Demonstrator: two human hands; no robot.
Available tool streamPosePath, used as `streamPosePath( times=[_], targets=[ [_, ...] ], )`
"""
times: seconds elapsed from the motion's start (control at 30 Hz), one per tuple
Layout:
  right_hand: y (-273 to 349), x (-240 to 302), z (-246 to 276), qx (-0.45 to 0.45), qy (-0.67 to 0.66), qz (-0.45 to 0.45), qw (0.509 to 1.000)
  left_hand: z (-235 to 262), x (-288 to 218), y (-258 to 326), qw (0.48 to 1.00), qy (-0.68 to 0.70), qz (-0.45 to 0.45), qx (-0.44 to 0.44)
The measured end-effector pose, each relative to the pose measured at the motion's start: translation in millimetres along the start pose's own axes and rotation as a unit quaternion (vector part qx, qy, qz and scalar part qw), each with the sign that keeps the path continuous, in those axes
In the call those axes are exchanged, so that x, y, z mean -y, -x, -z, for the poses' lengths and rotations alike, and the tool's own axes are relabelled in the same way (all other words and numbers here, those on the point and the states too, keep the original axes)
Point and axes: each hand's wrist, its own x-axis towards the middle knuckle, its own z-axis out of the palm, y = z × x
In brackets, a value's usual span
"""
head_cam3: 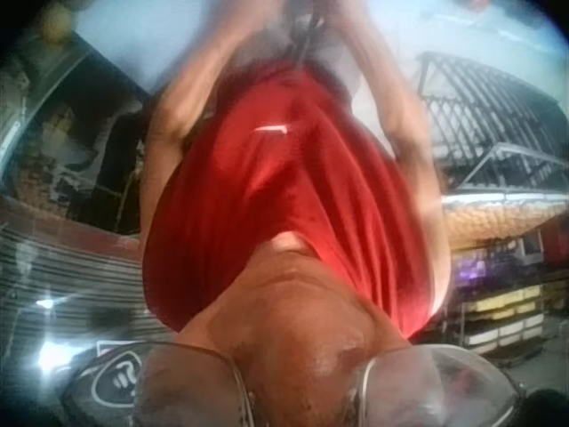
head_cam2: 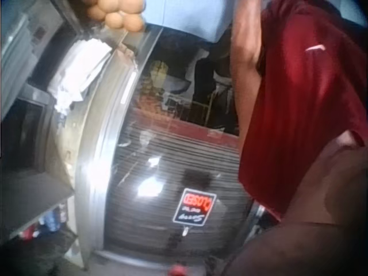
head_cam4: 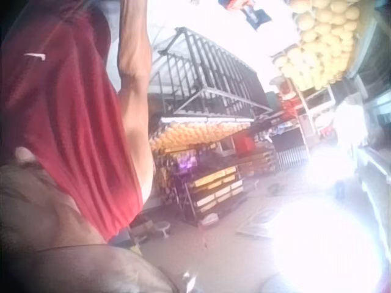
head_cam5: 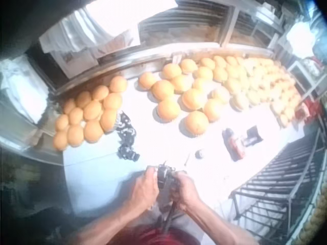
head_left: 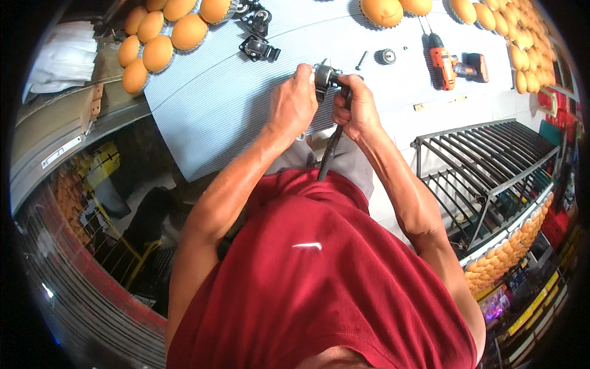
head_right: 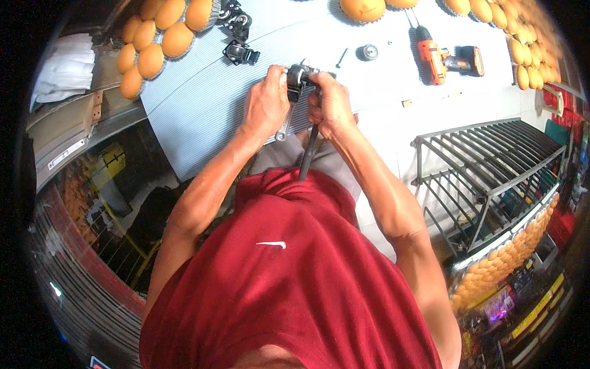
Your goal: The person assembles a metal caster wheel onto a metal frame using a wrench and a screwdriver. They tighten the wheel's mounting nut and then secure the wheel's locking mechanism with a screw.
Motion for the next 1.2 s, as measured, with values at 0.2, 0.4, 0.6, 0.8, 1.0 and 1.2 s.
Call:
streamPosePath(
  times=[0.2, 0.4, 0.6, 0.8, 1.0, 1.2],
  targets=[
    [0.4, -1.8, -5.3, -0.025, 0.115, 0.099, 0.988, 4.1, 4.9, 0.9, 0.999, 0.028, 0.016, 0.006],
    [-2.1, -3.9, 25.2, 0.033, 0.372, 0.373, 0.849, 20.3, 2.4, 5.5, 0.994, 0.078, 0.03, 0.076],
    [14.0, -20.4, 23.7, 0.011, 0.487, 0.364, 0.794, 34.8, -55.9, 22.8, 0.983, 0.164, -0.036, 0.071],
    [-14.6, 14.5, 35.7, -0.025, 0.562, 0.228, 0.795, 22.2, 5.4, -0.3, 0.998, 0.065, -0.022, 0.008],
    [1.6, 35.8, 57.4, 0.054, 0.257, 0.059, 0.963, 14.6, 33.7, -3.0, 0.998, 0.053, 0.031, 0.004],
    [25.4, 24.2, 72.6, 0.075, -0.028, 0.017, 0.997, -46.3, -15.3, -108.2, 0.997, -0.072, 0.038, 0.008]
  ],
)
